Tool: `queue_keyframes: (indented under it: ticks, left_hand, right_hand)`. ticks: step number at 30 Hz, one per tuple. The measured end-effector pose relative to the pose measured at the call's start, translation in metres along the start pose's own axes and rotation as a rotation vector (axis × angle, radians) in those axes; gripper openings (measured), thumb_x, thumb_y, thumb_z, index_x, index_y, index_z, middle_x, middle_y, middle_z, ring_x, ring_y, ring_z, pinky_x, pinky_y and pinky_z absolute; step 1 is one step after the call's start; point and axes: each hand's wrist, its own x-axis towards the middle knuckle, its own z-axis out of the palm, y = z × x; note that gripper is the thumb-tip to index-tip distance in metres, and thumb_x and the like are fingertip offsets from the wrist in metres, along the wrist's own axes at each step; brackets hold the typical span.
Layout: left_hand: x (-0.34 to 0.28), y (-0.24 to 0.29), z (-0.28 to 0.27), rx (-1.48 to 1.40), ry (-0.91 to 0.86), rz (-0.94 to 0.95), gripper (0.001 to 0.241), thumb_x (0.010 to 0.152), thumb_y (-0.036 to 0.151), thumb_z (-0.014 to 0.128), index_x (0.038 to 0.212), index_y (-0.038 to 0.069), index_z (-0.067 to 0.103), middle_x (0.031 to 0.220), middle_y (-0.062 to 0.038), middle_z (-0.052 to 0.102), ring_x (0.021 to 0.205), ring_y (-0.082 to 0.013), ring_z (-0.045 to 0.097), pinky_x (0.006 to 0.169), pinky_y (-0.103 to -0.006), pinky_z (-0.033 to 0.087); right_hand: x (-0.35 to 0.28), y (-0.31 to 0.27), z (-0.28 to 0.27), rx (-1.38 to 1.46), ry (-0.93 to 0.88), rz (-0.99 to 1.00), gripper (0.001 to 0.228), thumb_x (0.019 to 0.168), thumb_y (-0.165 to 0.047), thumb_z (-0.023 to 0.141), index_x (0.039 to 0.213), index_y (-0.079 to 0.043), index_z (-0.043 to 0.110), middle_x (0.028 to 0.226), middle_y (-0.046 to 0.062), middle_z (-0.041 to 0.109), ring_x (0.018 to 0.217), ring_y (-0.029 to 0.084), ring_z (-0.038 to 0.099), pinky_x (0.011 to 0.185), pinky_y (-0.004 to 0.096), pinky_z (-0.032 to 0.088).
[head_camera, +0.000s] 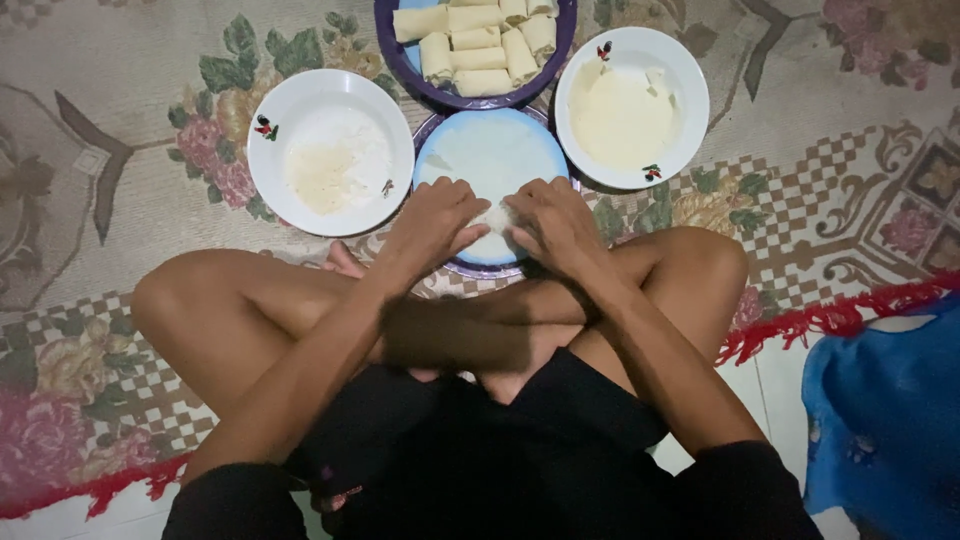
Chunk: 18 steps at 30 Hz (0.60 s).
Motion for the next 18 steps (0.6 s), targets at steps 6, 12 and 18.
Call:
queue_keyframes:
  ticks: [6, 12, 18]
  left_hand:
    - [0.004, 0.002, 0.004, 0.023, -0.024, 0.043, 0.023, 0.104, 0.034, 0.060, 0.106, 0.017, 0.074, 0.093, -0.005, 0.060, 0.086, -0.0256, 0.054, 0.074, -0.0417, 0.044]
    - [-0.006, -0.001, -0.003, 0.093, 0.029, 0.068, 0.018, 0.099, 0.033, 0.068, 0.104, 0.017, 0.074, 0.089, -0.004, 0.059, 0.080, -0.0261, 0.055, 0.068, -0.0414, 0.043]
    - [-0.008, 0.004, -0.007, 0.113, 0.113, 0.050, 0.025, 0.106, 0.035, 0.057, 0.104, 0.018, 0.074, 0.087, -0.005, 0.060, 0.078, -0.0256, 0.056, 0.066, -0.0394, 0.042]
  right_hand:
    - [0.007, 0.006, 0.025, -0.031, -0.041, 0.007, 0.014, 0.092, -0.026, 0.072, 0.102, -0.018, 0.076, 0.103, 0.005, 0.063, 0.093, 0.029, 0.054, 0.080, 0.042, 0.045]
    - [-0.003, 0.005, 0.015, 0.070, 0.088, -0.116, 0.029, 0.099, -0.035, 0.060, 0.115, -0.016, 0.074, 0.099, 0.009, 0.062, 0.089, 0.032, 0.054, 0.076, 0.044, 0.044]
    - [-0.002, 0.011, 0.013, 0.106, 0.243, -0.170, 0.025, 0.099, -0.017, 0.056, 0.112, -0.012, 0.077, 0.098, 0.010, 0.069, 0.086, 0.031, 0.060, 0.076, 0.041, 0.047]
